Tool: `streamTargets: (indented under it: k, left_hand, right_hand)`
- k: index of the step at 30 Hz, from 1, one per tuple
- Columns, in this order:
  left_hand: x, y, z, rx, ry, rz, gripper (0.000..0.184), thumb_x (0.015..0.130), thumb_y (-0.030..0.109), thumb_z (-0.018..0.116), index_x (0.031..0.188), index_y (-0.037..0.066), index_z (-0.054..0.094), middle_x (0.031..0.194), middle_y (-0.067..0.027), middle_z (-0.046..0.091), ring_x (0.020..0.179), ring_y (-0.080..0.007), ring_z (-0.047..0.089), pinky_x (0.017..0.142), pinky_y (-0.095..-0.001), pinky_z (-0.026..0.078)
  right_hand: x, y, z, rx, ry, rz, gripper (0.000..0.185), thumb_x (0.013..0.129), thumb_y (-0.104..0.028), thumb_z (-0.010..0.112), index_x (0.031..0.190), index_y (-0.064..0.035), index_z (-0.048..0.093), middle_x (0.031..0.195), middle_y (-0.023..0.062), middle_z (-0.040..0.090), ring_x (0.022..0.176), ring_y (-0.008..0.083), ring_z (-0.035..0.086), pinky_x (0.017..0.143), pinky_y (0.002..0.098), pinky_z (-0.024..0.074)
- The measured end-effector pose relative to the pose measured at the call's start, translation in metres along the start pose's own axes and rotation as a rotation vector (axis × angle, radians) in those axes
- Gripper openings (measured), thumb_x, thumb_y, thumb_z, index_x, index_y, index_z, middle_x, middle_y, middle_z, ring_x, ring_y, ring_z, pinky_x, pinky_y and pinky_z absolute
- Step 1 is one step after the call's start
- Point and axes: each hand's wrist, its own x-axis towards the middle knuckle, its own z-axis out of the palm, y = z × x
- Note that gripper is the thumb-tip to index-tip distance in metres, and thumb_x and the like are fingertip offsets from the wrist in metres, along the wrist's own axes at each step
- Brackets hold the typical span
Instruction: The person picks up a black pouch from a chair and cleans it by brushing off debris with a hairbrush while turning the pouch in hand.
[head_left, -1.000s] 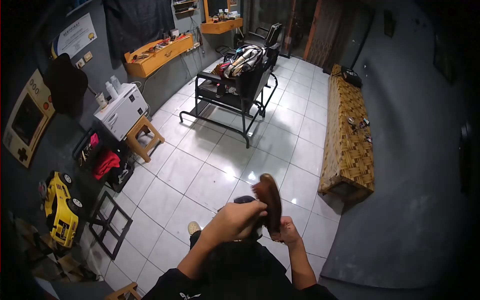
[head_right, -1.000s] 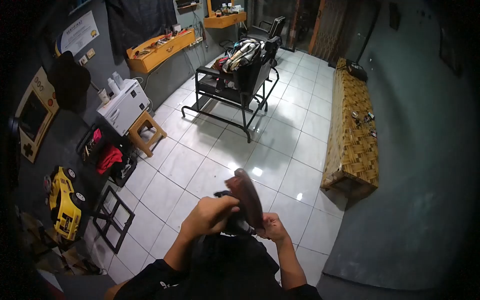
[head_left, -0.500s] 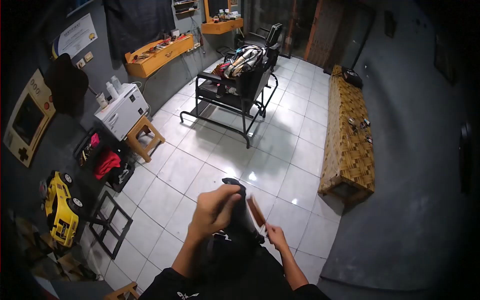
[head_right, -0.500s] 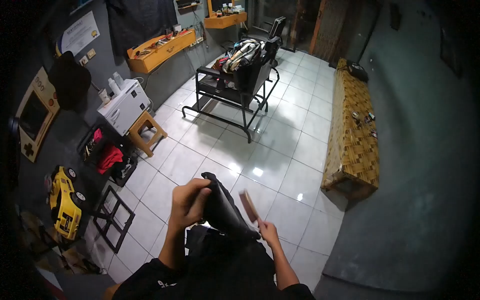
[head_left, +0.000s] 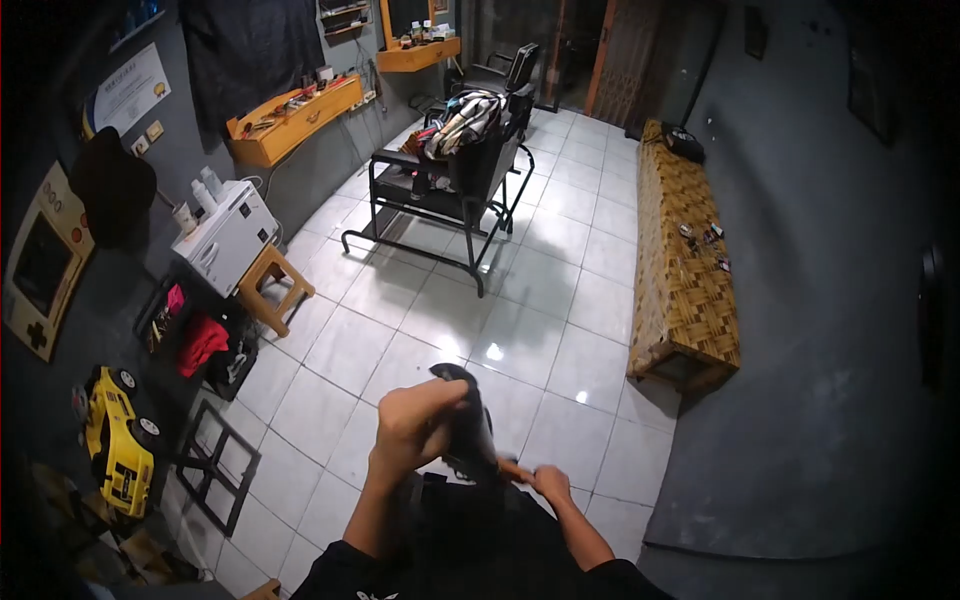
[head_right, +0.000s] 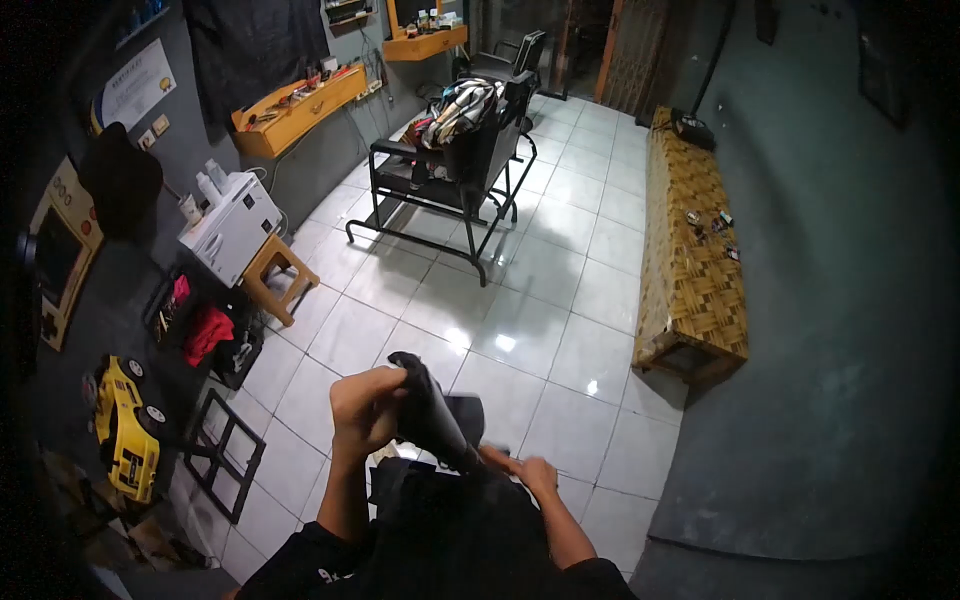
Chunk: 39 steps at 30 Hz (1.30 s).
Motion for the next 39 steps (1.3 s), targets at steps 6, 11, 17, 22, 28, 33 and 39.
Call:
streamTargets:
  k: [6,11,17,22,28,33,39]
  left_hand:
    - [-0.001,-0.002,-0.001,-0.041,-0.023,-0.165,0.022,0.074,-0.008,0.062,0.095,-0.002,0.061,0.074,-0.0158,0.063,0.057,-0.0221,0.061,0.053,-0.0267,0.046]
    - [0.002,0.0,0.02,0.005,-0.1,-0.24,0.02,0.078,-0.002,0.062,0.098,0.0,0.062,0.075,-0.0153,0.063,0.061,-0.0256,0.062,0.057,-0.0288,0.048]
    - [-0.003,-0.009,0.014,0.026,-0.001,-0.185,0.027,0.071,-0.011,0.056,0.097,-0.004,0.061,0.078,-0.0179,0.064,0.072,-0.0285,0.067,0.061,-0.0296,0.051]
    - [-0.001,-0.012,-0.001,0.016,0.238,-0.162,0.019,0.076,-0.009,0.056,0.094,-0.003,0.061,0.071,-0.0123,0.061,0.057,-0.0156,0.057,0.055,-0.0228,0.044]
    - [0.005,-0.012,-0.003,0.069,0.167,-0.327,0.013,0.083,-0.004,0.056,0.095,-0.002,0.059,0.058,-0.0052,0.05,0.051,-0.0072,0.042,0.047,-0.0216,0.033]
    - [0.007,-0.009,0.018,0.03,-0.008,-0.381,0.008,0.089,0.005,0.054,0.095,0.0,0.055,0.062,-0.0152,0.054,0.05,-0.0256,0.054,0.05,-0.0312,0.042]
    - [0.007,0.0,0.018,-0.001,0.074,-0.358,0.008,0.09,0.005,0.052,0.096,0.0,0.055,0.069,-0.0146,0.058,0.058,-0.024,0.058,0.054,-0.0292,0.044]
  right_hand:
    - [0.009,0.001,0.013,0.454,0.036,-0.061,0.055,0.086,-0.054,0.05,0.084,-0.001,0.065,0.068,0.014,0.064,0.06,0.0318,0.062,0.055,0.0395,0.0483]
    - [-0.082,-0.104,-0.146,1.728,-0.385,-0.435,0.051,0.088,-0.055,0.047,0.073,-0.0063,0.052,0.046,-0.0035,0.035,0.034,0.0062,0.03,0.033,0.0211,0.0233]
    - [-0.07,-0.116,-0.14,1.438,-0.302,-0.501,0.056,0.087,-0.057,0.05,0.079,-0.0027,0.061,0.052,-0.0005,0.046,0.037,0.0055,0.034,0.035,0.0209,0.0243]
    - [0.025,-0.012,0.004,0.216,0.093,-0.087,0.071,0.078,-0.066,0.052,0.073,0.0031,0.066,0.066,0.0196,0.063,0.057,0.0301,0.062,0.056,0.0396,0.0494]
    - [0.038,0.019,0.053,0.423,0.0,-0.032,0.07,0.083,-0.065,0.044,0.069,0.0015,0.06,0.061,0.0147,0.058,0.052,0.0259,0.057,0.051,0.0389,0.0461]
    - [-0.065,-0.1,-0.138,1.453,-0.381,-0.54,0.057,0.089,-0.061,0.039,0.073,-0.0068,0.044,0.048,-0.0028,0.034,0.036,0.0068,0.029,0.034,0.0228,0.025]
    - [-0.048,-0.12,-0.138,1.072,-0.093,-0.606,0.059,0.09,-0.058,0.043,0.076,-0.003,0.057,0.05,0.0008,0.044,0.038,0.0092,0.038,0.037,0.0245,0.0302]
